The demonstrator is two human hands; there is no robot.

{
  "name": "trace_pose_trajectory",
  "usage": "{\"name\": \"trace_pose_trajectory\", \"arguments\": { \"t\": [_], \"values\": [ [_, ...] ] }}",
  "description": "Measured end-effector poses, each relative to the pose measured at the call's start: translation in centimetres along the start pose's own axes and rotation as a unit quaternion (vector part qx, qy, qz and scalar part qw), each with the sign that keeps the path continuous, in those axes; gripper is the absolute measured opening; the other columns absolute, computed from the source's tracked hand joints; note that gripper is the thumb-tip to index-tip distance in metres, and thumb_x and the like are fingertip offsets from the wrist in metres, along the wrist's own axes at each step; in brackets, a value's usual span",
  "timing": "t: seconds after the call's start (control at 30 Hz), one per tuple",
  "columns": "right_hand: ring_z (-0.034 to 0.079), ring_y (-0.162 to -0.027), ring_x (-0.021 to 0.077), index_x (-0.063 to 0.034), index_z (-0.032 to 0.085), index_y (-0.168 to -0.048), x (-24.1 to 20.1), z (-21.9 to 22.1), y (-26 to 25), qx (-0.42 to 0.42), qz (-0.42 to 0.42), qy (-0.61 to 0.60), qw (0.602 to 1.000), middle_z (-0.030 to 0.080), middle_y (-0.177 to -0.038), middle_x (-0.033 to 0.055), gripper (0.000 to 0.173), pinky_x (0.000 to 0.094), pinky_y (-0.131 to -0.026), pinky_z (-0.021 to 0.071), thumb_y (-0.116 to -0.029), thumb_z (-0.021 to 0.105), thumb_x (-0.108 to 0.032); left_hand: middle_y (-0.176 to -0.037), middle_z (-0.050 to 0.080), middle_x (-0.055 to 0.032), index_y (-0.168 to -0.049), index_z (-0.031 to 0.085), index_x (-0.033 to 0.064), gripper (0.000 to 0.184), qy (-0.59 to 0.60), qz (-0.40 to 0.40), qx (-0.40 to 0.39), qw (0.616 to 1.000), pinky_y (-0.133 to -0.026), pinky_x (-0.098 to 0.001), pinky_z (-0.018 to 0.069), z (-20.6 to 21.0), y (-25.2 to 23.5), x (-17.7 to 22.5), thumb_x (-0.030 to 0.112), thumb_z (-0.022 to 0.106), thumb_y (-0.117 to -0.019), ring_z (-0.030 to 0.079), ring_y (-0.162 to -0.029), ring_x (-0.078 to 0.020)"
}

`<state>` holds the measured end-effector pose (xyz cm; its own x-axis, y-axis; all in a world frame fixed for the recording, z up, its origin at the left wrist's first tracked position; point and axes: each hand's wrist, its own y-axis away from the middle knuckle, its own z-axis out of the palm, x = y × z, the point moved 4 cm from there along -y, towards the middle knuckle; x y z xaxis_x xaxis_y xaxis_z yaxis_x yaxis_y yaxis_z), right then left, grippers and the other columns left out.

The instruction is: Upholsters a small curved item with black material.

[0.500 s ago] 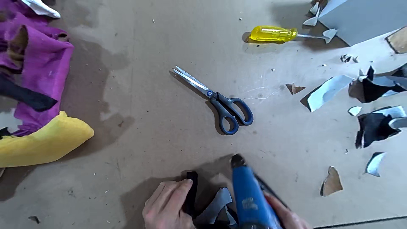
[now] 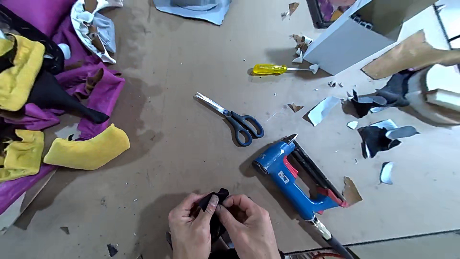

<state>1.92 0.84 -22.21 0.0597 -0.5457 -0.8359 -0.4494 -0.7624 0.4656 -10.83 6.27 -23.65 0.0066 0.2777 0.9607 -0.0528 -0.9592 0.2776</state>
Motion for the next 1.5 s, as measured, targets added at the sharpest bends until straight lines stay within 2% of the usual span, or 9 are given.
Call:
{"name": "trace_pose_trajectory", "arguments": {
  "t": [0.57, 0.67, 0.73, 0.83, 0.93, 1.07, 1.23, 1.37, 1.5],
  "values": [
    [0.048, -0.046, 0.0078, -0.0196, 0.059, -0.061, 1.1, 0.0, 0.9, 0.038, 0.031, 0.0, 0.999, 0.05, -0.052, -0.007, 0.02, 0.0308, -0.044, 0.0382, -0.0796, 0.063, -0.025, -0.075, 0.073, 0.002, -0.091, 0.074, 0.0044, 0.018, -0.027, 0.087, -0.027, 0.995, -0.062, -0.0201, 0.0604, 0.3, 2.6, -1.4, 0.018, 0.064, -0.0974, 0.069, -0.066, -0.0034],
    [0.053, -0.048, 0.0086, -0.0142, 0.058, -0.065, 0.5, -3.8, 3.6, -0.072, -0.013, -0.01, 0.997, 0.054, -0.054, -0.0046, 0.027, 0.0305, -0.046, 0.0451, -0.0906, 0.048, -0.018, -0.076, 0.072, -0.001, -0.094, 0.074, 0.0032, 0.018, -0.008, 0.017, -0.006, 1.0, -0.065, -0.0239, 0.0593, 0.3, 1.4, -2.8, 0.014, 0.06, -0.098, 0.069, -0.068, -0.0076],
    [0.057, -0.052, 0.0192, -0.0055, 0.063, -0.071, 0.8, -10.8, 5.9, -0.048, -0.017, 0.206, 0.977, 0.058, -0.058, 0.0052, 0.028, 0.0415, -0.049, 0.0468, -0.0923, 0.048, -0.016, -0.075, 0.071, -0.0035, -0.093, 0.073, 0.0016, 0.018, 0.018, 0.005, 0.004, 1.0, -0.065, -0.0254, 0.0592, 0.3, 0.6, -3.1, 0.012, 0.059, -0.0988, 0.069, -0.068, -0.0104],
    [0.067, -0.091, 0.0444, 0.0059, 0.067, -0.108, 1.1, -19.0, 7.5, 0.03, 0.018, 0.411, 0.911, 0.067, -0.1, 0.0267, 0.028, 0.0661, -0.077, 0.0515, -0.0905, 0.062, -0.016, -0.075, 0.072, -0.001, -0.093, 0.073, 0.0028, 0.018, 0.024, 0.054, -0.02, 0.998, -0.065, -0.0232, 0.0585, 0.9, 0.1, -2.0, 0.012, 0.058, -0.0984, 0.069, -0.068, -0.0073],
    [0.066, -0.112, 0.0318, -0.0017, 0.064, -0.128, -1.5, -17.0, 6.0, -0.013, -0.126, 0.288, 0.949, 0.065, -0.125, 0.0188, 0.038, 0.0526, -0.088, 0.0583, -0.0921, 0.065, -0.015, -0.084, 0.074, -0.0008, -0.099, 0.073, 0.0024, 0.019, 0.063, 0.129, -0.139, 0.98, -0.071, -0.0241, 0.0606, 2.5, 0.1, 0.2, 0.014, 0.058, -0.1015, 0.071, -0.076, -0.0065],
    [0.05, -0.138, 0.0175, -0.0134, 0.047, -0.153, -4.3, -9.8, 1.2, -0.247, -0.233, 0.158, 0.927, 0.051, -0.152, 0.0073, 0.074, 0.0447, -0.111, 0.0475, -0.0891, 0.069, -0.044, -0.093, 0.076, -0.0017, -0.102, 0.074, 0.0087, 0.021, 0.179, 0.127, -0.257, 0.941, -0.081, -0.03, 0.0623, 4.6, 0.8, 4.5, 0.025, 0.061, -0.103, 0.073, -0.087, -0.0099],
    [0.068, -0.105, 0.0112, 0.0002, 0.043, -0.141, -6.1, -7.4, 0.5, -0.28, -0.287, -0.089, 0.911, 0.066, -0.12, 0.0075, 0.053, 0.0334, -0.09, 0.0598, -0.0973, 0.063, -0.022, -0.103, 0.077, -0.0052, -0.108, 0.077, 0.01, 0.019, 0.294, 0.168, -0.242, 0.909, -0.088, -0.0301, 0.0605, 5.4, 0.7, 9.8, 0.022, 0.064, -0.1009, 0.073, -0.095, -0.0117],
    [0.065, -0.094, 0.0064, -0.0124, 0.057, -0.129, -5.4, -7.5, 0.8, -0.312, -0.327, -0.179, 0.874, 0.068, -0.106, -0.0009, 0.055, 0.0281, -0.081, 0.0565, -0.098, 0.056, -0.058, -0.102, 0.076, -0.0024, -0.109, 0.078, 0.0114, 0.018, 0.167, 0.317, -0.163, 0.919, -0.091, -0.0301, 0.0602, 3.7, 1.0, 11.5, 0.02, 0.064, -0.1009, 0.072, -0.098, -0.0122],
    [0.064, -0.084, -0.0017, -0.0193, 0.07, -0.111, -5.8, -7.4, 3.0, -0.331, -0.279, -0.242, 0.868, 0.07, -0.093, -0.0093, 0.061, 0.0208, -0.075, 0.0538, -0.0972, 0.041, -0.072, -0.106, 0.075, 0.003, -0.115, 0.076, 0.016, 0.021, 0.218, 0.259, -0.141, 0.93, -0.087, -0.0245, 0.0586, 2.5, 3.7, 10.3, 0.025, 0.062, -0.102, 0.07, -0.096, -0.0051]
  ]
}}
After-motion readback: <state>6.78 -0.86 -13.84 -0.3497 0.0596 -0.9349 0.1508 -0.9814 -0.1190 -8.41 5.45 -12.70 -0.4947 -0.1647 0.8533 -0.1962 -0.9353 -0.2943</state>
